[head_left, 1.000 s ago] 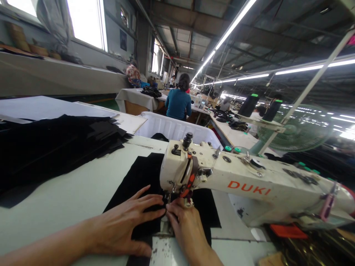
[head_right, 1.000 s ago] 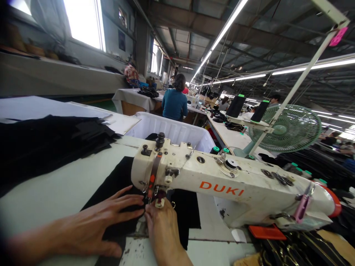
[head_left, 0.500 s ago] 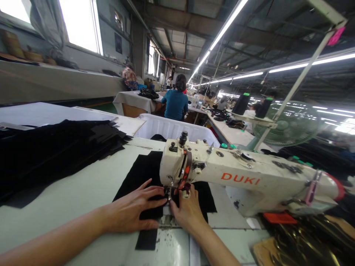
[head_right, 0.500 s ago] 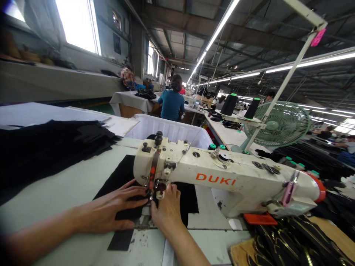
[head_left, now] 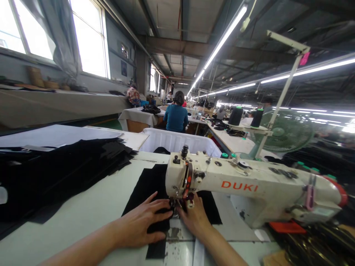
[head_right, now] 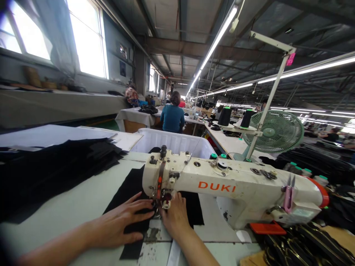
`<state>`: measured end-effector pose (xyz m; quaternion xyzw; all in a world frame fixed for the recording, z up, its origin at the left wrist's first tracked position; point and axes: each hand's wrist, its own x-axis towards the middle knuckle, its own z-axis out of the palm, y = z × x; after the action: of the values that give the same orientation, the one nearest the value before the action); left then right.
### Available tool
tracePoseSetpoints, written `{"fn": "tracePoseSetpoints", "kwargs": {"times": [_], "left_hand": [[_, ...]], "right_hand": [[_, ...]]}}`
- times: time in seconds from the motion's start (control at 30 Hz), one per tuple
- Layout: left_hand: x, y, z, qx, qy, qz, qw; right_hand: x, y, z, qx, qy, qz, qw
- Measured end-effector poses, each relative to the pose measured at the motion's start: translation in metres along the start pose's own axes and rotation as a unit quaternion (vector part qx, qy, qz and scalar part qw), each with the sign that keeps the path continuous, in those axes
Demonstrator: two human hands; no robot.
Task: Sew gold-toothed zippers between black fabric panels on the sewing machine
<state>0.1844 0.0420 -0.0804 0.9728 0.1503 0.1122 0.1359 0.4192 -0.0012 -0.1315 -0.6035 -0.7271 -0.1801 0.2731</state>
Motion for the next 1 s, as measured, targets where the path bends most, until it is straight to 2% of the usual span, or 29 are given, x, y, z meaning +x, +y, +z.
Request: {"fn": "tracePoseSetpoints", "kwargs": {"times": [0.1, 0.2, 0.37, 0.77, 1.0], "left_hand": [[0.003, 0.005, 0.001, 0.007, 0.028, 0.009, 1.0], [0.004, 0.009, 0.003, 0.003, 0.048, 0.019, 0.999], [0.003, 0.01, 0.005, 0.003, 0.036, 0.025, 0.999], [0.008, 0.006, -0.004, 0.017, 0.014, 0.013, 1.0], [0.009, 0.0, -0.003, -0.007, 0.018, -0.004, 1.0]], "right_hand": [[-0.007, 0.003, -0.027, 0.017, -0.02, -0.033, 0.999], [-0.01, 0.004, -0.038, 0.041, -0.045, -0.085, 0.994], [-0.009, 0.003, -0.026, 0.083, -0.056, -0.134, 0.986], [-0.017, -0.005, -0.018, 0.078, -0.066, -0.137, 0.985], [-0.016, -0.001, -0.013, 0.084, -0.042, -0.134, 0.986]]}}
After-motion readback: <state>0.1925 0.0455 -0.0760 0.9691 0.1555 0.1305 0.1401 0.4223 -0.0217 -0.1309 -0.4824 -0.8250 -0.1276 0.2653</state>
